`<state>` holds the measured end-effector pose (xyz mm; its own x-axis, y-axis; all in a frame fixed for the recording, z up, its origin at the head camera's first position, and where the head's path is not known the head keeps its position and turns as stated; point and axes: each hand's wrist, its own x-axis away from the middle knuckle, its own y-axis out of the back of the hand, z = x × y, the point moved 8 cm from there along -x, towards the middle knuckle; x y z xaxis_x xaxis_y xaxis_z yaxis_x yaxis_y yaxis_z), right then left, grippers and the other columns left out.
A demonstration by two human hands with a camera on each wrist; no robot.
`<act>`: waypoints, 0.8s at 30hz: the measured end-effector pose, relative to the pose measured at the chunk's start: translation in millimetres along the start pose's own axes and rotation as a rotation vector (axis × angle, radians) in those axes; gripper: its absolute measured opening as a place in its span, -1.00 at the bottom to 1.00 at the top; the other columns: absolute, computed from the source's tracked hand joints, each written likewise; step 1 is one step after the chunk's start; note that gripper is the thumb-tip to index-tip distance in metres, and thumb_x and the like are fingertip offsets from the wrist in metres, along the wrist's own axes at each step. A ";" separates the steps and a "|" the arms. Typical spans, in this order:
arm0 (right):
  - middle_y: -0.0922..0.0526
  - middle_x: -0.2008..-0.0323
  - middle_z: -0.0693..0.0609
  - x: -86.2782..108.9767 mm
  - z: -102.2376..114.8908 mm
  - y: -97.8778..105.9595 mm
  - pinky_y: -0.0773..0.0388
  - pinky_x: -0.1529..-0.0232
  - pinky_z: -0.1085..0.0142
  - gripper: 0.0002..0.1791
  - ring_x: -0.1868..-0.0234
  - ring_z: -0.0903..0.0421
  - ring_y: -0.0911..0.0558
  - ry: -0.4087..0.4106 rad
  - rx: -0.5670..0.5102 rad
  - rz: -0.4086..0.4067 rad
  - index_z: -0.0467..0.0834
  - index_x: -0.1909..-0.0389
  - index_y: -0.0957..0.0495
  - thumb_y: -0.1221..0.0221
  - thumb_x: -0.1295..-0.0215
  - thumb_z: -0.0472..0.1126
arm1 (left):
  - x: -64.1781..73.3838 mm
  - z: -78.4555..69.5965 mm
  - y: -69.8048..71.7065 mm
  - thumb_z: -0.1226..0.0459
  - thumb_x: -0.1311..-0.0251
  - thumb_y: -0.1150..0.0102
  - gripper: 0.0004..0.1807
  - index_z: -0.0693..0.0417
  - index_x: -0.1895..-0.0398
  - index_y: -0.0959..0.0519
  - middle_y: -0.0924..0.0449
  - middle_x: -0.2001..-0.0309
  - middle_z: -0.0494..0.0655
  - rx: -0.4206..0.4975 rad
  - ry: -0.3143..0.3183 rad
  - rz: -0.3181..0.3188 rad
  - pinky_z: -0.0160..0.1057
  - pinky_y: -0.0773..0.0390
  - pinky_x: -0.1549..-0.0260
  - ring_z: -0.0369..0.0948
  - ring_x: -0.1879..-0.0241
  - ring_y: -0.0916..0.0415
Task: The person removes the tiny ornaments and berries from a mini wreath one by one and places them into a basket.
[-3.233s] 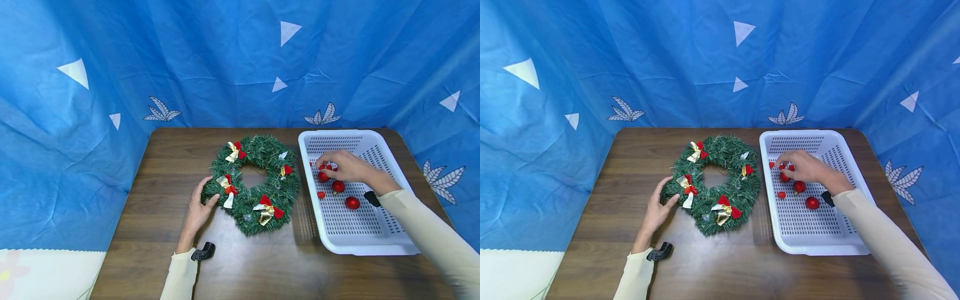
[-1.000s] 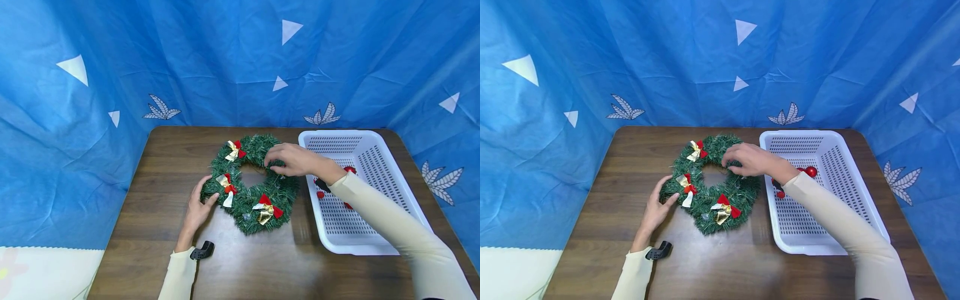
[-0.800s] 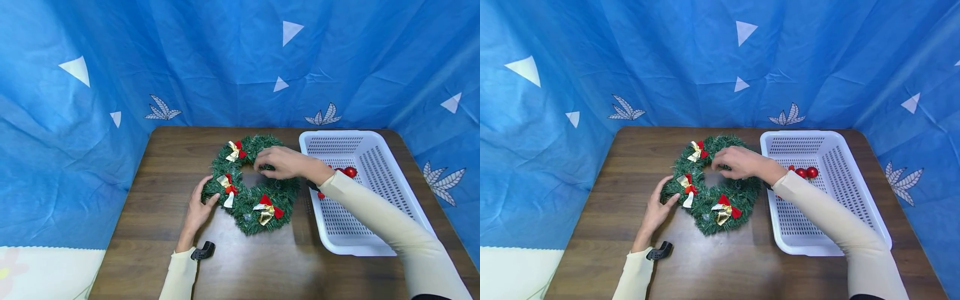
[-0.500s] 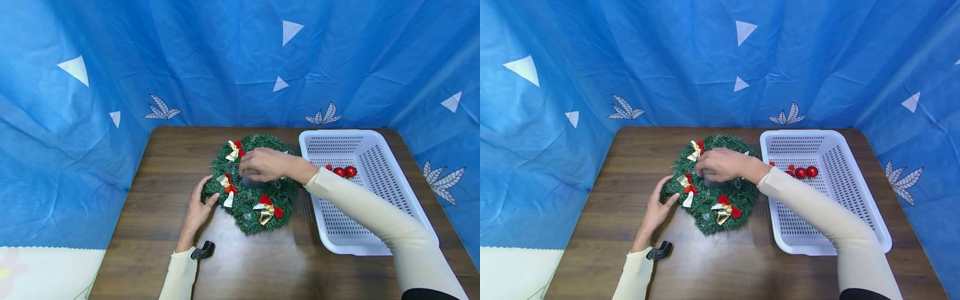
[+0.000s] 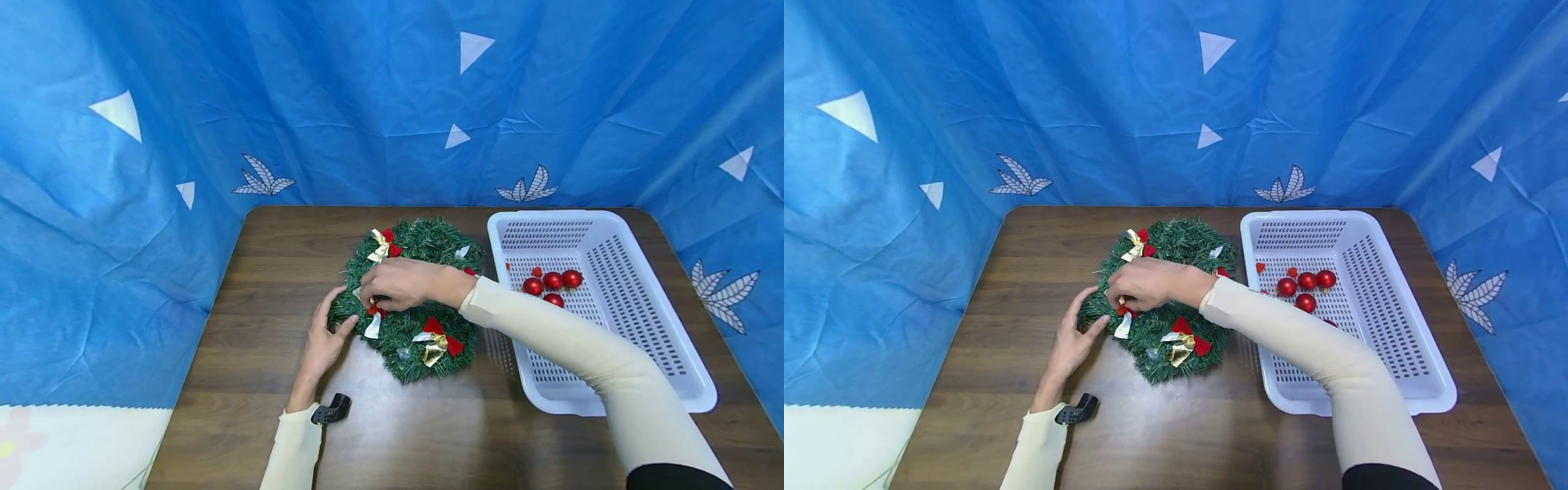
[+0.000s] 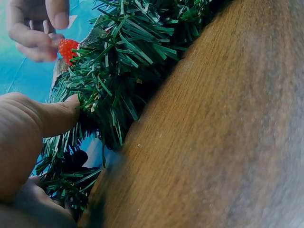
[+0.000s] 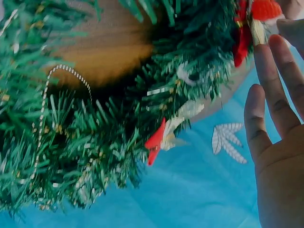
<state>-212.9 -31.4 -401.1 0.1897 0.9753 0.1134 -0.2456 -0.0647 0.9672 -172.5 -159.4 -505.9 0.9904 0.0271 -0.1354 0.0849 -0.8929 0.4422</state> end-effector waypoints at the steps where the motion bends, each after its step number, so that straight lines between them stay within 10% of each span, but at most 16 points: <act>1: -0.66 0.11 0.15 -1.7 0.3 -2.2 -0.60 0.09 0.27 -0.85 0.19 0.22 -0.61 0.000 0.000 0.007 0.03 0.14 -0.69 -0.24 -0.33 -0.23 | -0.1 0.0 -0.5 0.15 -0.29 -0.32 -0.36 -0.22 -0.43 -0.36 -0.36 -0.40 0.03 0.002 0.001 0.003 0.18 -0.21 -0.38 0.03 -0.42 -0.25; 24: -0.64 0.05 0.12 -4.2 3.4 -16.5 -0.61 0.09 0.34 -0.81 0.17 0.23 -0.62 0.005 -0.040 0.032 0.00 0.06 -0.68 -0.29 -0.32 -0.19 | 0.4 -1.3 0.1 0.17 -0.31 -0.30 -0.35 -0.24 -0.44 -0.33 -0.33 -0.44 0.00 0.014 0.008 0.017 0.18 -0.20 -0.40 0.00 -0.45 -0.22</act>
<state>-206.4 -35.1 -416.8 0.1765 0.9739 0.1424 -0.2892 -0.0870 0.9533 -172.0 -158.9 -504.8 0.9926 0.0154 -0.1209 0.0666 -0.8993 0.4323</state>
